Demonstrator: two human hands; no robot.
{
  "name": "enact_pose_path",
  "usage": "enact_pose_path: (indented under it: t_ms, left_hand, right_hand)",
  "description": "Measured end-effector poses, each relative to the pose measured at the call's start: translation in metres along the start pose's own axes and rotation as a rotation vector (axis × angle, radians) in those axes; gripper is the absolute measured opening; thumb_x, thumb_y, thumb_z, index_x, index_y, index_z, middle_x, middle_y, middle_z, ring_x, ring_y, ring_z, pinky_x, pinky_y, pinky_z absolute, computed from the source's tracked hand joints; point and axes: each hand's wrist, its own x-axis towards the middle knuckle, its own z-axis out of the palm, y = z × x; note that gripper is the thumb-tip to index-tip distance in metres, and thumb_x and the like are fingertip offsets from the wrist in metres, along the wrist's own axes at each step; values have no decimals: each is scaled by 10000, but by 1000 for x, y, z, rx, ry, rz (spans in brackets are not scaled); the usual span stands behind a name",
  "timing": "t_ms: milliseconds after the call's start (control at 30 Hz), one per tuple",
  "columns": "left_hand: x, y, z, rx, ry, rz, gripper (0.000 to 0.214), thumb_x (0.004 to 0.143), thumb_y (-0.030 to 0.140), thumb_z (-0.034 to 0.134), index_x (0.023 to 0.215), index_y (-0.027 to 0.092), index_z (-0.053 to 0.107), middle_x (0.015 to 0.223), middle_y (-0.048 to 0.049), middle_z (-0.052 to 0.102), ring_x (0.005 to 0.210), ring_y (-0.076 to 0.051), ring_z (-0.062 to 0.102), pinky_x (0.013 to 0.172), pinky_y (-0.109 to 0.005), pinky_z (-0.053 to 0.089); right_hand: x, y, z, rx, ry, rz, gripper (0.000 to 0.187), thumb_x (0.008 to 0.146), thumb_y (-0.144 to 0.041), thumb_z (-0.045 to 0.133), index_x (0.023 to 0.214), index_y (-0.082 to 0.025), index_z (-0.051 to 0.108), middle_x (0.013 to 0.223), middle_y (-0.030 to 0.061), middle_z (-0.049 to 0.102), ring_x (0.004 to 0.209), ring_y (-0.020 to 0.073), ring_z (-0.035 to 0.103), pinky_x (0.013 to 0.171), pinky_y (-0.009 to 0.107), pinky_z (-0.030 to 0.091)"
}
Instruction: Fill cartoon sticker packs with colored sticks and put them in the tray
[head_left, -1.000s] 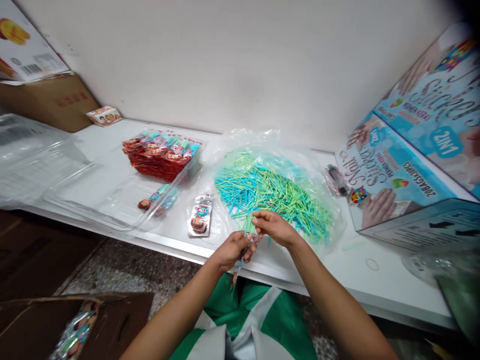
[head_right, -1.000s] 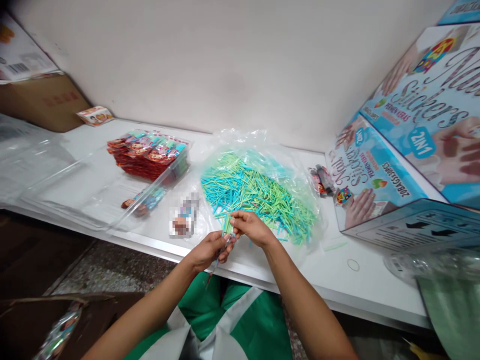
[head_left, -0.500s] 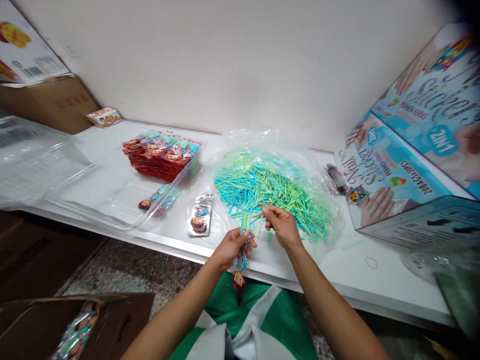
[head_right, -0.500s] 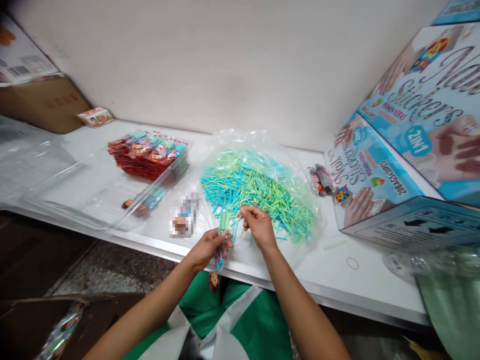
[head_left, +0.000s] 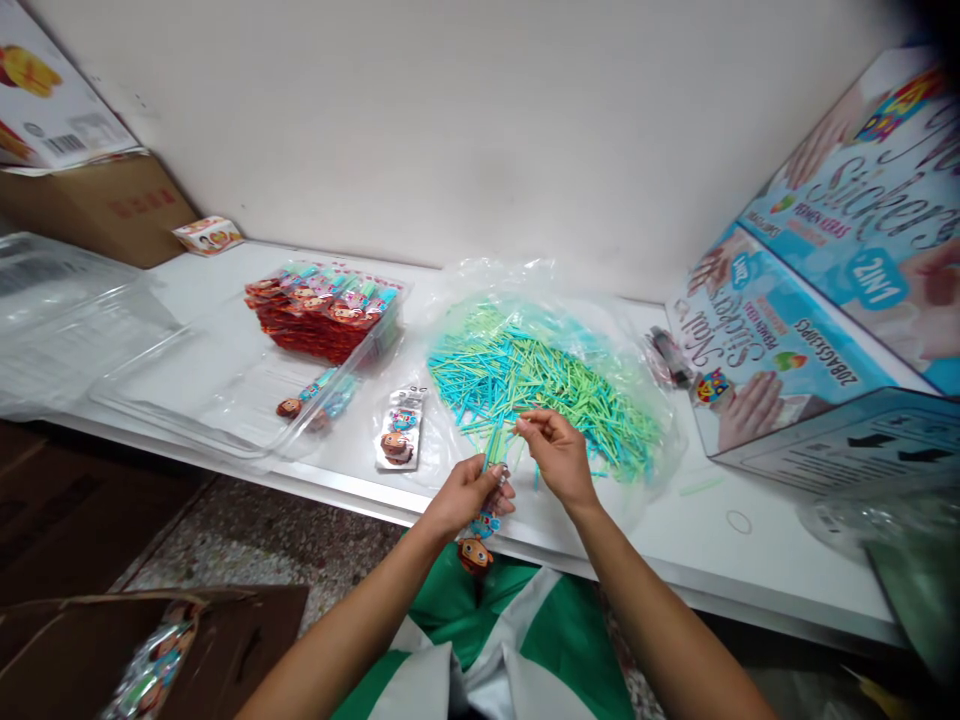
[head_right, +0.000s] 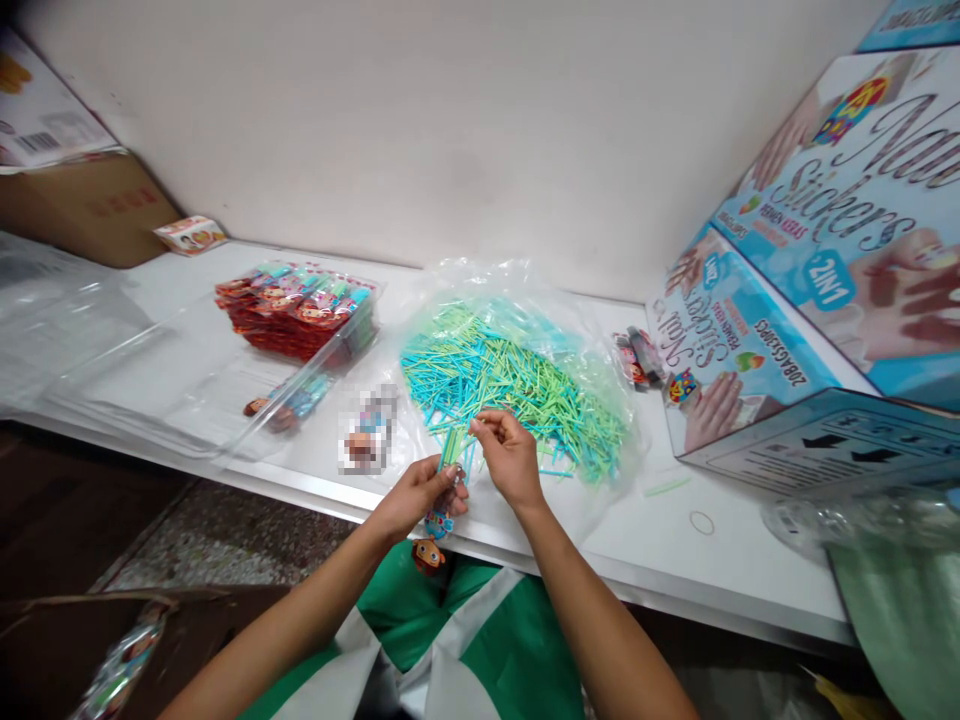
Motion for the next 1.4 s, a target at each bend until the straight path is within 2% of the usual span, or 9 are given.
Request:
enact_pose_path:
  t_ms: [200,333,467,633,800,1000,1100,1267,1400]
  left_hand:
    - [-1,1,0,-21,-39,3,419,723,500,619,857,121,499,740,-55,631,556,-124,610,545,-241,461]
    - [-2,2,1,-15,-48,11,411,728,490,620,852,119,494,735,-60,636,563,-130,616,539,-236,460]
    - [-3,1,0,-20,-45,-2,423,721,498,623,864,122,491,740,-62,641,557,-136,620,530,-240,465]
    - [-5,2,1,-54,-51,-6,433,710,495,635,876,120,494,733,-65,644,549,-140,619,534,-248,470]
    - [-7,5,2,-59,-58,-9,399,723,465,634,875,125,492,746,-61,643,567,-146,624,548,-261,478]
    - [-9,8,1,-49,-77,11,373,730,435,643,857,117,496,783,-80,643,592,-147,624,572,-272,486]
    - [-10,8,1,-56,-76,9,357,732,416,651,838,119,484,773,-78,643,586,-143,621,561,-263,482]
    - [-10,6,1,-61,-102,-5,352,728,391,666,841,124,468,760,-70,648,583,-140,623,556,-259,486]
    - [-10,3,0,-68,-107,-8,367,718,394,675,844,125,460,749,-73,653,572,-147,627,546,-263,492]
  right_hand:
    - [0,2,-3,-10,40,-7,272,773,-401,592,908,-166,587,744,26,641,593,114,536,509,222,406]
    - [-3,1,-2,-37,-16,-4,255,784,-389,586,915,-170,600,749,26,647,617,123,556,529,231,421]
    - [-10,-2,-3,-148,-85,-64,250,816,-381,546,939,-186,642,784,29,660,654,136,573,564,246,438]
    - [-15,-4,-5,-199,-32,-115,218,818,-362,551,900,-191,658,806,25,663,688,145,580,603,254,446]
    - [-17,-6,-4,-190,-159,-116,188,819,-333,551,856,-191,669,812,23,664,692,142,573,624,253,442]
    - [-12,-13,-6,-79,89,-89,212,799,-369,575,870,-178,635,729,7,629,540,99,470,508,227,389]
    - [-11,-17,-5,-60,109,-96,209,800,-369,578,863,-177,631,708,1,613,524,92,445,500,225,383]
    - [-14,-17,-3,-82,106,-117,198,806,-351,578,868,-173,634,724,10,616,579,103,483,556,237,414]
    - [-14,-15,-4,-94,123,-131,209,805,-361,577,880,-175,636,722,9,618,575,104,487,543,235,415]
